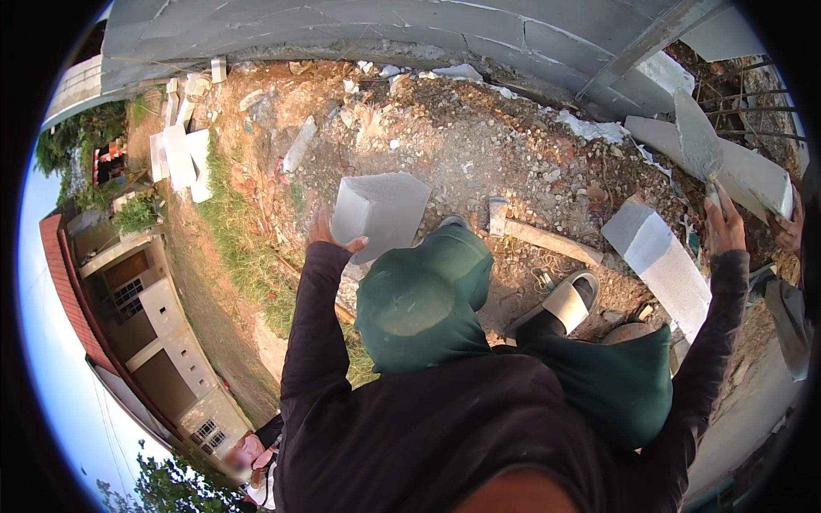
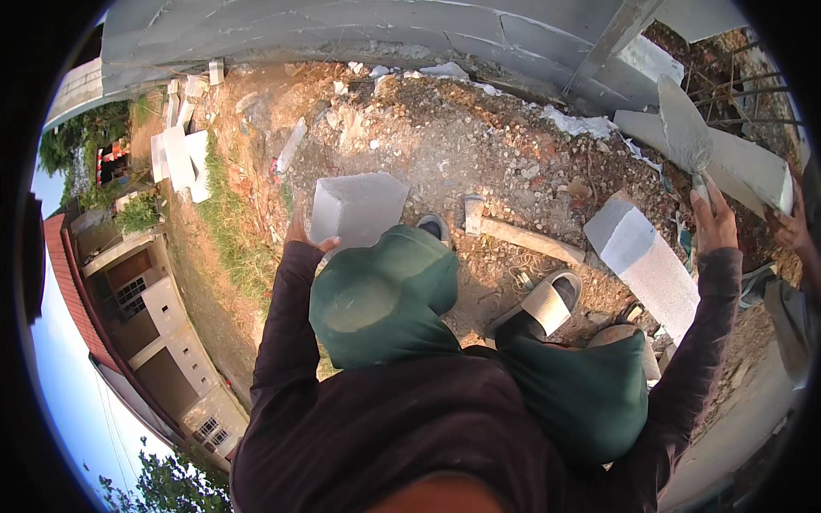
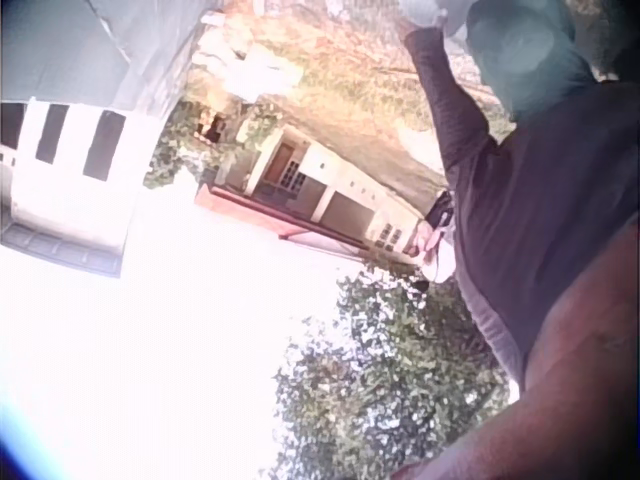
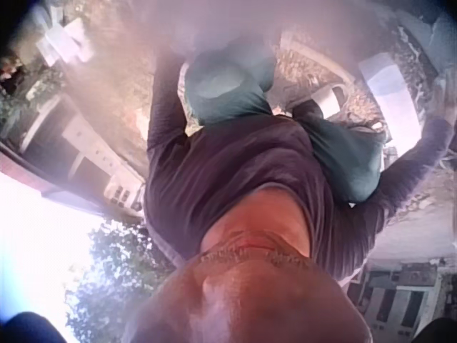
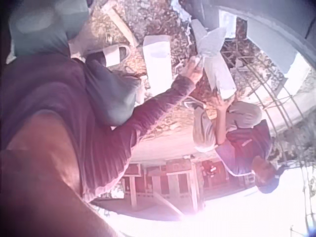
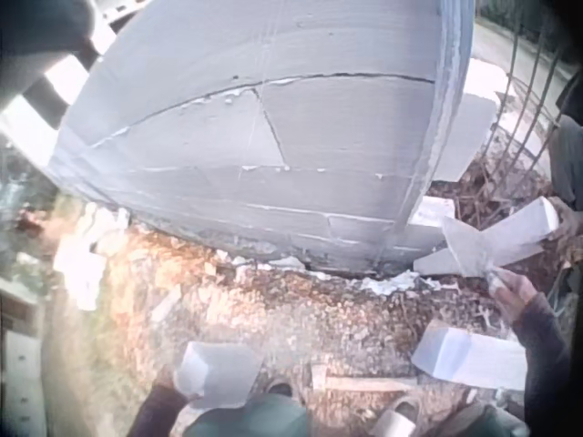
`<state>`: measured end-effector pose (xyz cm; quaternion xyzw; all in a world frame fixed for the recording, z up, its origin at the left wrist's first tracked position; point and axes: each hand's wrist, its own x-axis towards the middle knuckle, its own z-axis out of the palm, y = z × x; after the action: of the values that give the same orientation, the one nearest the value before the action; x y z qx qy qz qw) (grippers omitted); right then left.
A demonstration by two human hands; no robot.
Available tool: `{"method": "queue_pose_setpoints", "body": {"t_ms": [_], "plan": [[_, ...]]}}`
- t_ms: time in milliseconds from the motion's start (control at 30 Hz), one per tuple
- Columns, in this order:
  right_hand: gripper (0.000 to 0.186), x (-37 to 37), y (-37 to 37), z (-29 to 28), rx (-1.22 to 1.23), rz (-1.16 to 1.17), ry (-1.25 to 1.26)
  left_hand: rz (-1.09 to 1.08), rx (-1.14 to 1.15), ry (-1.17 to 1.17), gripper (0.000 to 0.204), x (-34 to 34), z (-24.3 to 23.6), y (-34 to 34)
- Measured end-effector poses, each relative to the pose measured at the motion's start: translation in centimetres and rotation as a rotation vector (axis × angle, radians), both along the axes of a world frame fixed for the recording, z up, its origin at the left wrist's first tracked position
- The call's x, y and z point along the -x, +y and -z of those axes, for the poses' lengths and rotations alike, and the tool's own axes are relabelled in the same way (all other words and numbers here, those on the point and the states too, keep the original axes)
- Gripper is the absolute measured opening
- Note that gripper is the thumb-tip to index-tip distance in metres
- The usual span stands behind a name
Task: The person picks up white blocks, applies mortar with a trowel, and places them onto a partially built wall. The person uses a hammer to adjust block positions and continues stacking blocks along the wall.
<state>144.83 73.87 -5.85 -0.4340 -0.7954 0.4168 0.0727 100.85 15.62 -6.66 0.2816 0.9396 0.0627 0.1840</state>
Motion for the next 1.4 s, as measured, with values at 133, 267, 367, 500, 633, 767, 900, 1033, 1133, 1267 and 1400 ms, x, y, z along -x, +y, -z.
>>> {"method": "queue_pose_setpoints", "body": {"t_ms": [133,267,367,500,633,767,900,1033,1133,1267,1400], "plan": [[0.047,-4.1,-7.3,-5.6,0.041,0.326,0.005,-0.099,0.182,-0.033,0.129,-0.7,5.6,0.0],[0.048,-8.0,-12.1,-7.3,0.072,0.429,-0.1,-0.035,0.056,-0.085,0.124,0.7,7.1,0.5],[0.049,-8.7,-15.9,-7.2,-0.019,0.566,-0.027,0.058,0.059,-0.065,0.121,2.0,6.7,1.5],[0.043,-11.5,-20.2,-8.1,-0.089,0.735,0.032,0.224,0.079,-0.034,0.116,4.0,4.3,5.0],[0.039,-15.3,-24.7,-9.6,-0.236,0.84,0.011,0.517,0.034,0.021,0.112,4.8,-0.2,12.3],[0.032,-19.0,-30.5,-11.2,-0.432,0.978,-0.09,0.862,-0.186,0.116,0.108,-1.0,-6.6,22.1],[0.033,-22.1,-38.9,-13.3,-0.178,1.252,-0.087,0.964,-0.148,0.282,0.106,-3.7,-8.0,26.7],[0.036,-25.5,-49.2,-12.4,0.121,1.377,-0.298,1.122,-0.336,0.204,0.105,-5.9,-8.5,31.0],[0.046,-26.7,-48.7,-10.1,0.352,1.253,-0.648,1.077,-0.327,0.128,0.104,-8.4,-9.1,32.5],[0.049,-28.4,-42.8,-3.3,0.338,1.194,-1.031,1.081,-0.324,0.027,0.102,-12.0,-9.7,33.2],[0.051,-25.5,-39.4,0.1,0.377,1.081,-0.949,1.094,-0.347,-0.015,0.105,-11.5,-8.9,32.4]]}}
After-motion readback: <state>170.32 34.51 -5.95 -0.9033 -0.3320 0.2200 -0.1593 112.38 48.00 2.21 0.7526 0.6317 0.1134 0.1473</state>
